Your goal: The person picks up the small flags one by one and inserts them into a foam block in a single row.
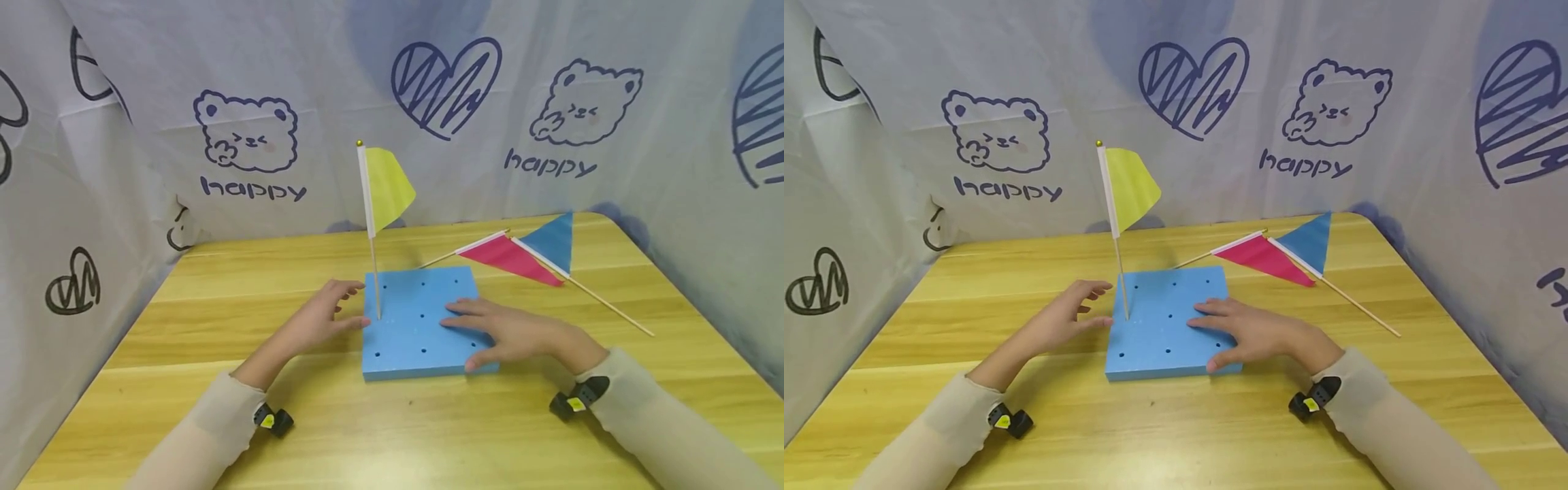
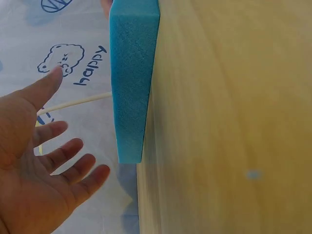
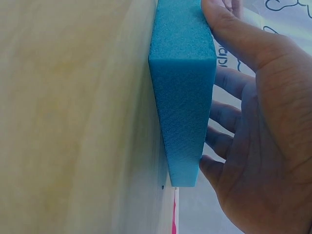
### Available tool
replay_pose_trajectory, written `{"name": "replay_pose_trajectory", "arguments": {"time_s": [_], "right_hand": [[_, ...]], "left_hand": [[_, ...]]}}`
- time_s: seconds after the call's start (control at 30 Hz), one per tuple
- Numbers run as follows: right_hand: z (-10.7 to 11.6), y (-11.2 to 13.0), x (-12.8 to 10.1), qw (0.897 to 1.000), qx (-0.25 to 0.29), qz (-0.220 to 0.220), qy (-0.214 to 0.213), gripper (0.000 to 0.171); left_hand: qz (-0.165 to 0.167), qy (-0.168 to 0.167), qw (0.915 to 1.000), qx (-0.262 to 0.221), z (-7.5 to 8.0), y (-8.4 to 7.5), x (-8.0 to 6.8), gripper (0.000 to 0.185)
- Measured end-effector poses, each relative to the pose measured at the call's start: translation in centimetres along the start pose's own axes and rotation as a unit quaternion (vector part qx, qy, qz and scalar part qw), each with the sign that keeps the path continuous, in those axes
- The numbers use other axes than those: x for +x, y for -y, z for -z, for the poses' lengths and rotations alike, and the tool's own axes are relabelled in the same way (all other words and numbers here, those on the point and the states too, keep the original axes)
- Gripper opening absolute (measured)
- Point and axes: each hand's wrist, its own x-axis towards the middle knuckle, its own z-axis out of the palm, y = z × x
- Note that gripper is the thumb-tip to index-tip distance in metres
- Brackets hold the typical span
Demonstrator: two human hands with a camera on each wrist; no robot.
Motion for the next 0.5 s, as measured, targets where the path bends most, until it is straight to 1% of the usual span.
{"name": "replay_pose_trajectory", "arguments": {"time_s": [0.13, 0.23, 0.33, 0.5], "right_hand": [[0.1, 0.0, 0.1, 1.0, -0.002, -0.001, 0.001, 0.087], [0.1, 0.0, 0.1, 1.0, -0.001, 0.0, 0.001, 0.087], [0.0, 0.0, 0.1, 1.0, -0.001, 0.003, 0.0, 0.087], [0.1, 0.1, 0.1, 1.0, 0.003, 0.002, -0.001, 0.087]], "left_hand": [[-0.013, 0.027, 0.9983, 0.049, 0.0, 0.1, -0.7, 0.079], [-0.028, 0.046, 0.9956, 0.077, -0.1, 0.2, -0.8, 0.087], [-0.03, 0.064, 0.993, 0.094, -0.4, 0.4, -0.7, 0.095], [-0.031, 0.091, 0.9899, 0.104, -0.7, 1.1, -0.5, 0.103]]}}
